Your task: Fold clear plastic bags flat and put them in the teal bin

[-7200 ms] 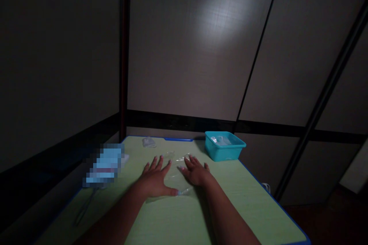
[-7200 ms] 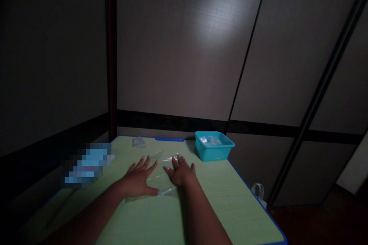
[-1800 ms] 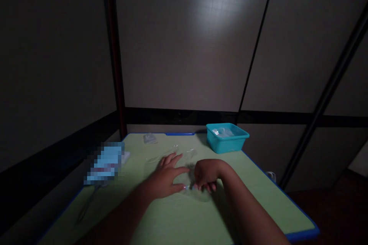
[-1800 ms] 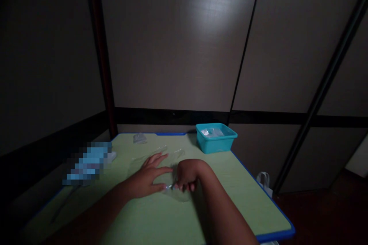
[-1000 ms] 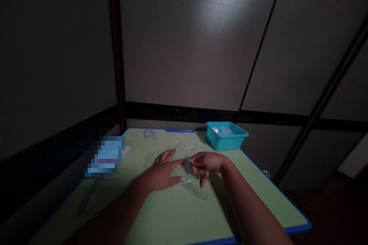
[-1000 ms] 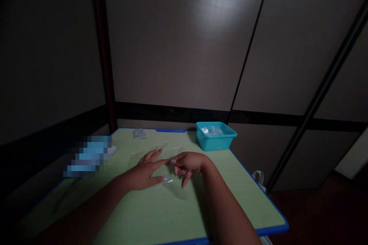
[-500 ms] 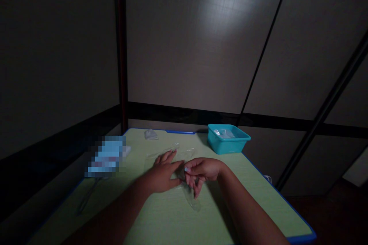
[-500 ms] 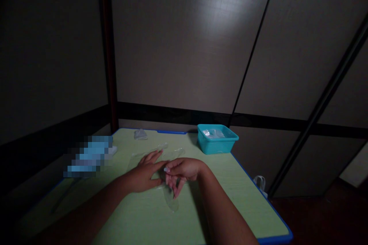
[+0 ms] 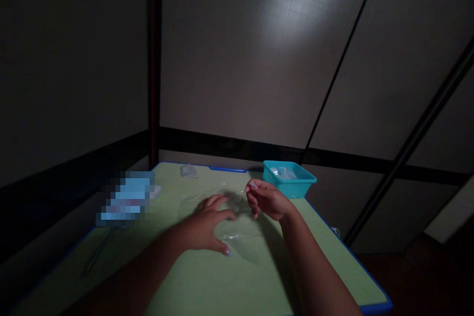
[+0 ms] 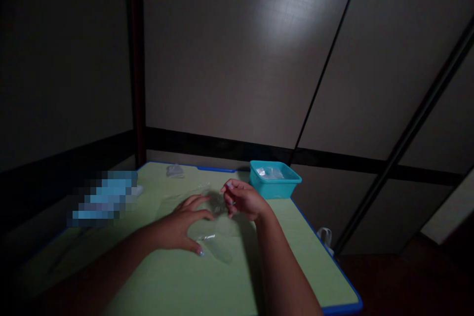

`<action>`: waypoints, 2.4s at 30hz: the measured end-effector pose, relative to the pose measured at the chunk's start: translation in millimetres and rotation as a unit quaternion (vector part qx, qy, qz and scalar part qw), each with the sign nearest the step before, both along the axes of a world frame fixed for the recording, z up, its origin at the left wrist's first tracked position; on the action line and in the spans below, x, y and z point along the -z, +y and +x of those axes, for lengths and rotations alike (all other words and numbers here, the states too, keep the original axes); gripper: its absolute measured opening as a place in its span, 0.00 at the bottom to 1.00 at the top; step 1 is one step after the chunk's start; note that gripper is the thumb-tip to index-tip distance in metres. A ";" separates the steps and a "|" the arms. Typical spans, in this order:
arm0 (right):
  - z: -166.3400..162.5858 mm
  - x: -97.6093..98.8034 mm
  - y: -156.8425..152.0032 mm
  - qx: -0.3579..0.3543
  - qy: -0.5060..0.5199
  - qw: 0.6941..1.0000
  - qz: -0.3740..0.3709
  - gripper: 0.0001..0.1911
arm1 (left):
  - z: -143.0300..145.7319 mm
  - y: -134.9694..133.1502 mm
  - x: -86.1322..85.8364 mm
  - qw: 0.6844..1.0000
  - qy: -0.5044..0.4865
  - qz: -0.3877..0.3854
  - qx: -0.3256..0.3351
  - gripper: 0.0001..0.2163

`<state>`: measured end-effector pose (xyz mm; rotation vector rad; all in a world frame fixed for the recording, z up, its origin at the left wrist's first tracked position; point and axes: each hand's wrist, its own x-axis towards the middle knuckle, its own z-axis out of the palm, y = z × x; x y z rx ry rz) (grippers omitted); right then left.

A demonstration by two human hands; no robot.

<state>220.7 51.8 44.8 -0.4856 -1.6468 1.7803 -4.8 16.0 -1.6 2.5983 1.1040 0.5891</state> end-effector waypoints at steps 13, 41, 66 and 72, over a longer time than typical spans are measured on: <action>-7.7 0.6 -4.3 -0.002 -0.077 0.997 0.010 0.14 | 26.9 -16.5 -8.7 0.993 0.025 0.117 0.010 0.09; -31.2 28.3 2.4 0.025 -0.087 0.994 -0.062 0.21 | -20.4 22.3 -4.0 0.919 0.041 0.118 -0.374 0.10; -17.6 17.1 -1.9 0.128 -0.569 0.760 0.288 0.42 | -27.4 30.7 6.6 0.939 0.052 0.059 -0.336 0.19; -21.7 29.1 2.5 0.142 -0.561 0.764 0.285 0.35 | -27.0 34.9 14.4 0.950 0.045 0.063 -0.303 0.17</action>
